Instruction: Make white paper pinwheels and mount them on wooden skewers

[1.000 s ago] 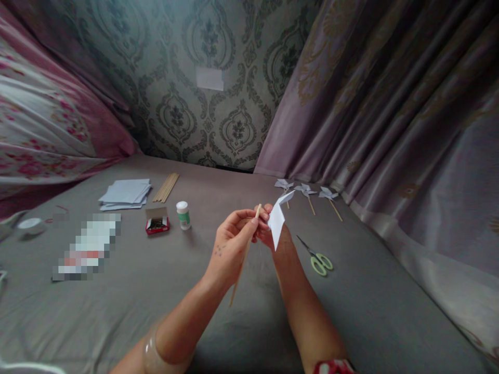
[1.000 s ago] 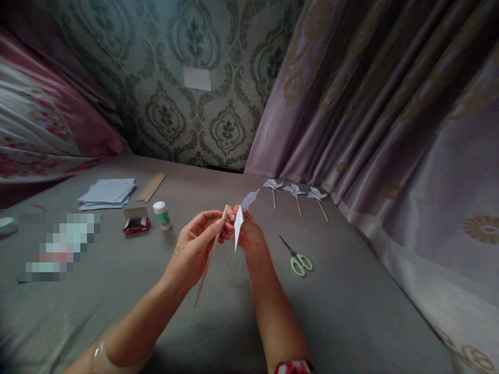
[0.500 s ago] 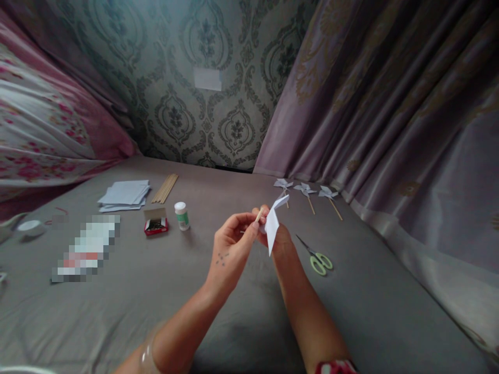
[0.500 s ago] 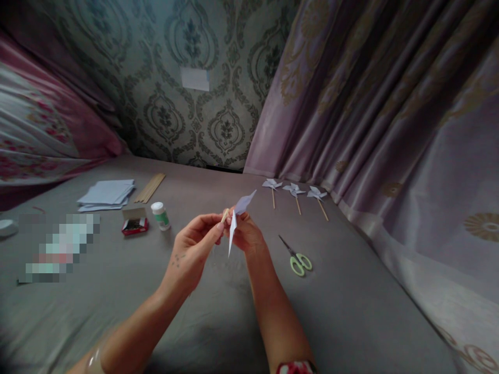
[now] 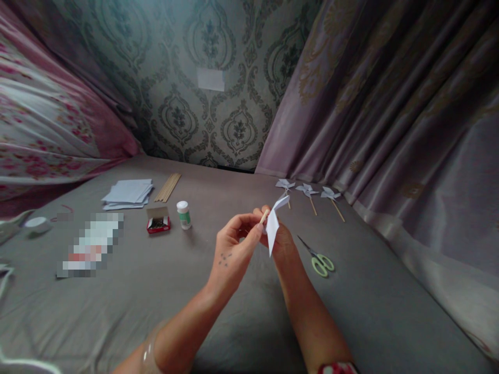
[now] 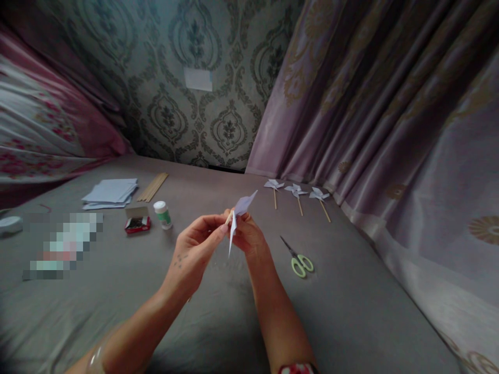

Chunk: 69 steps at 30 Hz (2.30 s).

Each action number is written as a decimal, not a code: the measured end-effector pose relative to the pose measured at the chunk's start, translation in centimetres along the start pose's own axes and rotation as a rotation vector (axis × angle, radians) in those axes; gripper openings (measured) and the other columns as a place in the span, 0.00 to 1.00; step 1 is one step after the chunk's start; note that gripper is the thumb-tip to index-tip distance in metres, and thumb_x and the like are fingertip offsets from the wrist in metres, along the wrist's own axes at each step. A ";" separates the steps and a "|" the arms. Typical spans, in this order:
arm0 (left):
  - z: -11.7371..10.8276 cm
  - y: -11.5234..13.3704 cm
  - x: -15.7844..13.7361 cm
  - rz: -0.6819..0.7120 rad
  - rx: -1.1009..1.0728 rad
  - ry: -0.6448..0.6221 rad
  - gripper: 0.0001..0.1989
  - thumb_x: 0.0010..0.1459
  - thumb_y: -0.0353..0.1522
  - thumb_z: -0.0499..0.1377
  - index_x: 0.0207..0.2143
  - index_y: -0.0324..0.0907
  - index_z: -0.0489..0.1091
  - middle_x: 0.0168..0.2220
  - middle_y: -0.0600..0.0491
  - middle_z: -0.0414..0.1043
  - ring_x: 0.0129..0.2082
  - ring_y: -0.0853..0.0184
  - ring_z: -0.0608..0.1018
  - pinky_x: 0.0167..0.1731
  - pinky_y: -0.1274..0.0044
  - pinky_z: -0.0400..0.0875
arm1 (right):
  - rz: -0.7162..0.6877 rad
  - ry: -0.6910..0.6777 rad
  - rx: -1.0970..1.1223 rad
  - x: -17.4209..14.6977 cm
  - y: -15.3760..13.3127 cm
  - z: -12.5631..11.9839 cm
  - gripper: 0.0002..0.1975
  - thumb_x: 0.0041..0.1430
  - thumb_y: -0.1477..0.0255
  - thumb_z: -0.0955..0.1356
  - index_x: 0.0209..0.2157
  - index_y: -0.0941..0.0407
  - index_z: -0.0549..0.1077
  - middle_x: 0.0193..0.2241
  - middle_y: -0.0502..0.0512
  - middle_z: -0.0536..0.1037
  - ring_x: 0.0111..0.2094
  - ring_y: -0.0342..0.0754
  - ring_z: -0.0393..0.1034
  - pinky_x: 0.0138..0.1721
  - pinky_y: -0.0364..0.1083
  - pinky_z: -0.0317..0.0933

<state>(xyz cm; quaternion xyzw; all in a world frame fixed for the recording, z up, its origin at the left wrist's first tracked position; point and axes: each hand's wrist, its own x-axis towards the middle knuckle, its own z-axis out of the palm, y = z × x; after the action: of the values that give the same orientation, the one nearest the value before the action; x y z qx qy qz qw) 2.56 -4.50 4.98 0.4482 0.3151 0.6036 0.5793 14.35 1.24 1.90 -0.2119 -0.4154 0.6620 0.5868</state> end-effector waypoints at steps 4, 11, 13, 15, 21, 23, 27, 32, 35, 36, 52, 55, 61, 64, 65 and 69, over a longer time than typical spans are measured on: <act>-0.1 -0.1 0.0 0.003 0.005 -0.002 0.08 0.49 0.34 0.65 0.33 0.41 0.76 0.32 0.51 0.76 0.32 0.67 0.74 0.37 0.77 0.67 | 0.018 0.021 -0.017 0.0 0.1 -0.1 0.26 0.32 0.59 0.78 0.16 0.55 0.59 0.17 0.42 0.54 0.19 0.39 0.49 0.23 0.41 0.54; -0.1 -0.1 0.0 -0.010 -0.015 0.002 0.08 0.48 0.34 0.66 0.33 0.41 0.76 0.32 0.51 0.77 0.33 0.68 0.74 0.37 0.77 0.67 | -0.014 -0.033 -0.030 0.0 0.5 -0.3 0.26 0.39 0.57 0.76 0.16 0.55 0.58 0.18 0.42 0.54 0.19 0.38 0.50 0.25 0.41 0.55; -0.1 0.0 -0.1 -0.009 -0.008 0.000 0.08 0.49 0.33 0.66 0.33 0.41 0.76 0.32 0.51 0.76 0.33 0.68 0.75 0.37 0.78 0.67 | -0.008 -0.024 0.001 0.0 0.5 -0.3 0.26 0.38 0.58 0.77 0.16 0.55 0.58 0.17 0.42 0.53 0.19 0.38 0.49 0.24 0.41 0.55; -0.1 0.0 -0.1 -0.009 0.000 -0.001 0.08 0.49 0.33 0.65 0.33 0.40 0.76 0.32 0.51 0.76 0.33 0.68 0.75 0.37 0.78 0.67 | 0.005 -0.016 0.029 0.0 0.4 -0.2 0.26 0.36 0.59 0.78 0.15 0.55 0.59 0.17 0.42 0.54 0.19 0.38 0.48 0.23 0.41 0.54; -0.1 0.1 -0.2 -0.024 -0.012 -0.015 0.10 0.50 0.34 0.65 0.35 0.39 0.75 0.34 0.51 0.76 0.34 0.69 0.75 0.39 0.78 0.68 | 0.003 -0.025 0.065 0.0 0.5 -0.2 0.24 0.34 0.58 0.79 0.15 0.55 0.63 0.15 0.42 0.56 0.18 0.38 0.49 0.22 0.40 0.51; -0.1 0.0 -0.1 -0.027 -0.039 -0.021 0.11 0.49 0.34 0.66 0.34 0.39 0.75 0.34 0.51 0.77 0.34 0.69 0.75 0.38 0.78 0.68 | 0.004 -0.026 0.071 0.1 0.5 -0.3 0.23 0.34 0.58 0.79 0.15 0.55 0.64 0.15 0.42 0.58 0.18 0.38 0.51 0.22 0.40 0.52; -0.3 -0.3 0.4 -0.035 -0.076 -0.022 0.11 0.47 0.35 0.67 0.34 0.38 0.75 0.32 0.51 0.77 0.32 0.70 0.75 0.36 0.79 0.68 | -0.013 0.007 0.081 0.1 0.5 -0.5 0.19 0.31 0.64 0.80 0.16 0.55 0.68 0.16 0.42 0.64 0.19 0.37 0.55 0.23 0.39 0.55; -0.7 -1.3 1.4 -0.029 -0.119 -0.014 0.13 0.46 0.35 0.68 0.35 0.39 0.77 0.33 0.51 0.78 0.30 0.71 0.75 0.34 0.79 0.68 | -0.057 0.091 -0.002 0.3 0.5 -0.8 0.14 0.36 0.63 0.79 0.20 0.53 0.74 0.18 0.44 0.71 0.20 0.39 0.63 0.27 0.42 0.60; -1.2 -2.2 2.2 -0.022 -0.129 0.005 0.14 0.45 0.35 0.69 0.35 0.39 0.77 0.31 0.51 0.78 0.29 0.71 0.74 0.32 0.80 0.67 | -0.091 0.148 -0.058 0.6 0.7 -1.1 0.14 0.36 0.62 0.79 0.23 0.53 0.77 0.20 0.46 0.76 0.22 0.43 0.68 0.31 0.45 0.63; -1.4 -2.6 2.4 -0.015 -0.130 0.005 0.14 0.45 0.35 0.69 0.35 0.39 0.78 0.31 0.52 0.77 0.29 0.71 0.74 0.32 0.80 0.67 | -0.098 0.165 -0.066 0.7 0.8 -1.2 0.13 0.36 0.63 0.79 0.24 0.52 0.77 0.21 0.46 0.77 0.23 0.43 0.68 0.32 0.45 0.64; -2.6 -2.8 2.1 0.503 0.311 -0.061 0.07 0.55 0.30 0.62 0.37 0.44 0.79 0.33 0.51 0.74 0.33 0.70 0.75 0.34 0.79 0.71 | -0.171 -0.029 -0.089 0.0 0.8 -1.7 0.07 0.42 0.65 0.78 0.23 0.48 0.77 0.23 0.45 0.69 0.25 0.40 0.62 0.29 0.42 0.59; -2.8 -2.7 1.9 0.561 0.390 -0.069 0.08 0.56 0.29 0.61 0.39 0.44 0.78 0.34 0.50 0.74 0.34 0.70 0.76 0.34 0.79 0.72 | -0.195 -0.067 -0.095 -0.1 0.8 -1.5 0.06 0.43 0.65 0.77 0.26 0.45 0.78 0.24 0.46 0.67 0.26 0.41 0.60 0.29 0.42 0.58; -3.2 -2.6 1.7 0.641 0.461 -0.071 0.11 0.57 0.27 0.61 0.41 0.46 0.78 0.35 0.50 0.74 0.34 0.71 0.76 0.35 0.80 0.71 | -0.206 -0.122 -0.098 -0.1 0.9 -1.4 0.06 0.45 0.65 0.76 0.26 0.43 0.78 0.23 0.46 0.64 0.25 0.42 0.58 0.30 0.44 0.58; -3.3 -2.6 1.6 0.598 0.441 -0.078 0.11 0.56 0.28 0.61 0.41 0.47 0.78 0.36 0.50 0.74 0.35 0.70 0.76 0.36 0.79 0.71 | -0.207 -0.099 -0.105 -0.2 0.9 -1.1 0.06 0.44 0.65 0.77 0.26 0.44 0.77 0.23 0.46 0.64 0.25 0.42 0.58 0.32 0.45 0.59; -3.4 -2.6 1.6 0.569 0.422 -0.083 0.11 0.56 0.29 0.61 0.41 0.48 0.78 0.36 0.50 0.75 0.35 0.70 0.76 0.36 0.79 0.71 | -0.202 -0.074 -0.114 -0.2 0.8 -1.0 0.06 0.43 0.65 0.77 0.25 0.45 0.77 0.23 0.46 0.64 0.25 0.42 0.58 0.32 0.45 0.59; -3.6 -2.6 2.1 0.428 0.293 -0.070 0.09 0.54 0.31 0.63 0.38 0.47 0.80 0.34 0.50 0.75 0.35 0.68 0.76 0.37 0.78 0.70 | -0.155 0.075 -0.162 -0.1 0.9 -0.5 0.09 0.39 0.64 0.78 0.22 0.48 0.76 0.23 0.47 0.69 0.26 0.43 0.62 0.31 0.44 0.60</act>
<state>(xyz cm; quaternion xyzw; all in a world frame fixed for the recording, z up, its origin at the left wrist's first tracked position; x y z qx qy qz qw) 0.55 -1.64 1.54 0.6046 0.2769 0.6442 0.3779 14.21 1.34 0.87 -0.2505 -0.4606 0.5706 0.6321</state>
